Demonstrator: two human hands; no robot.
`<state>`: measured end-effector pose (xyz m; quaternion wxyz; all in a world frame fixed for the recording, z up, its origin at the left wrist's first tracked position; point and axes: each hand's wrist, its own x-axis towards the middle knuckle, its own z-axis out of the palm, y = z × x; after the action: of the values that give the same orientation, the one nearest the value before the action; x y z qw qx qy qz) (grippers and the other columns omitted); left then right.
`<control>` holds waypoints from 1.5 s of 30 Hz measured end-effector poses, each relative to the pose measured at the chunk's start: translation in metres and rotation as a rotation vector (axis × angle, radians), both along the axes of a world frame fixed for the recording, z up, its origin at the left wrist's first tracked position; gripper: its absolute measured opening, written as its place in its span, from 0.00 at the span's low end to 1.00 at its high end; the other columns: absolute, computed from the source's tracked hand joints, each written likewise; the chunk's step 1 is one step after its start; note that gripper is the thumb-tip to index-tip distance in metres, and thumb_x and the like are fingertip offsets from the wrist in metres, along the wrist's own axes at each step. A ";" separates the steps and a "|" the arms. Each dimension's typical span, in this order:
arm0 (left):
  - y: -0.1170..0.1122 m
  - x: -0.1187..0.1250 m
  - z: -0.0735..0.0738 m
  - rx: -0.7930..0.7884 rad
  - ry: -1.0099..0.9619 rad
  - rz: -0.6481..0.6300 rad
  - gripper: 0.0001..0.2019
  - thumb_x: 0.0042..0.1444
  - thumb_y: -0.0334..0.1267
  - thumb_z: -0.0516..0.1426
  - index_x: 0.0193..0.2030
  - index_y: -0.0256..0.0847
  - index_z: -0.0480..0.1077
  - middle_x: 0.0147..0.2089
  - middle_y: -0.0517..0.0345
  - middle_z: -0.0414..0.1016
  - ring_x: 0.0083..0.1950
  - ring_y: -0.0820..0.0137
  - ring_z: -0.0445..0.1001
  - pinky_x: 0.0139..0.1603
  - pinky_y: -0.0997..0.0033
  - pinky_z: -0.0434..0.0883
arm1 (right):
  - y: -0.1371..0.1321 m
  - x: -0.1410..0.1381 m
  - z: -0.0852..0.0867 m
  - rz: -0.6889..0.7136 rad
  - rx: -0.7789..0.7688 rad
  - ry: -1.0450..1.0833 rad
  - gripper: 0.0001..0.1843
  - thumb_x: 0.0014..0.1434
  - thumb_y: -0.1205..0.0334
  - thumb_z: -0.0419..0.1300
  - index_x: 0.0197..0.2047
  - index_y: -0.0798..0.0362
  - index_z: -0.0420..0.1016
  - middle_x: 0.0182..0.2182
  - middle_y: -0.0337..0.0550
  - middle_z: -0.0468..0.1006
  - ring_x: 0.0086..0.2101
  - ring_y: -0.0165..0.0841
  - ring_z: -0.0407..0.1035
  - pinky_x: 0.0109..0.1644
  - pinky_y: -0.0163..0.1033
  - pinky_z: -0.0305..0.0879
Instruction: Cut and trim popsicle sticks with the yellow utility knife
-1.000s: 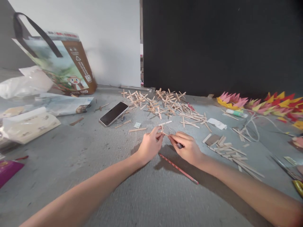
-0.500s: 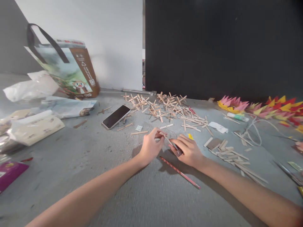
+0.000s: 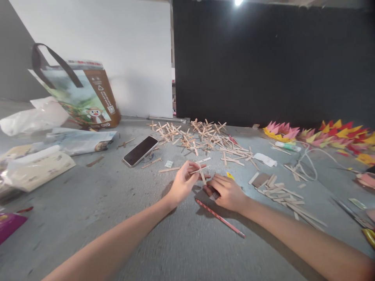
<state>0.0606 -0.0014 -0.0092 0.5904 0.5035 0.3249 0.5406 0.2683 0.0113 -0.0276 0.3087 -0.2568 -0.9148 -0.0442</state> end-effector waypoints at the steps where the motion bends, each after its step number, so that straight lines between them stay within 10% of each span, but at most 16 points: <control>1: 0.001 0.000 0.000 -0.018 -0.021 -0.018 0.18 0.61 0.50 0.65 0.45 0.43 0.63 0.60 0.42 0.79 0.47 0.60 0.86 0.50 0.61 0.79 | 0.001 0.000 -0.001 -0.004 -0.001 0.005 0.09 0.69 0.67 0.57 0.35 0.51 0.70 0.28 0.43 0.75 0.32 0.37 0.69 0.36 0.40 0.60; 12: 0.022 -0.011 -0.007 -0.223 -0.231 -0.022 0.20 0.54 0.45 0.70 0.46 0.40 0.68 0.40 0.55 0.81 0.36 0.69 0.82 0.42 0.69 0.76 | 0.004 0.002 0.011 -0.211 -0.248 -0.003 0.19 0.67 0.44 0.63 0.47 0.51 0.67 0.38 0.46 0.76 0.39 0.41 0.72 0.39 0.42 0.65; 24: 0.032 -0.010 -0.014 -0.344 -0.321 0.028 0.11 0.51 0.39 0.67 0.38 0.37 0.71 0.25 0.66 0.65 0.20 0.83 0.57 0.23 0.81 0.53 | 0.084 -0.007 0.005 -0.412 -0.223 -0.076 0.14 0.70 0.64 0.57 0.57 0.52 0.77 0.52 0.54 0.73 0.55 0.48 0.65 0.61 0.52 0.63; 34: 0.032 -0.009 -0.015 -0.331 -0.343 0.009 0.18 0.48 0.43 0.71 0.36 0.38 0.69 0.26 0.64 0.67 0.22 0.81 0.61 0.25 0.80 0.55 | 0.120 -0.013 -0.017 -0.504 -0.380 -0.005 0.03 0.61 0.64 0.67 0.34 0.52 0.79 0.42 0.49 0.76 0.49 0.46 0.66 0.55 0.50 0.59; 45: 0.034 -0.008 -0.022 -0.285 -0.337 0.126 0.15 0.51 0.40 0.71 0.37 0.35 0.73 0.30 0.57 0.76 0.26 0.77 0.71 0.31 0.77 0.67 | 0.065 -0.026 0.017 -0.082 -0.578 0.532 0.09 0.74 0.53 0.54 0.47 0.48 0.68 0.32 0.39 0.78 0.32 0.34 0.72 0.43 0.40 0.69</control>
<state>0.0521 0.0329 -0.0316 0.6667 0.2964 0.3255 0.6014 0.2420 0.0762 -0.0102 0.4479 -0.3719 -0.7666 0.2708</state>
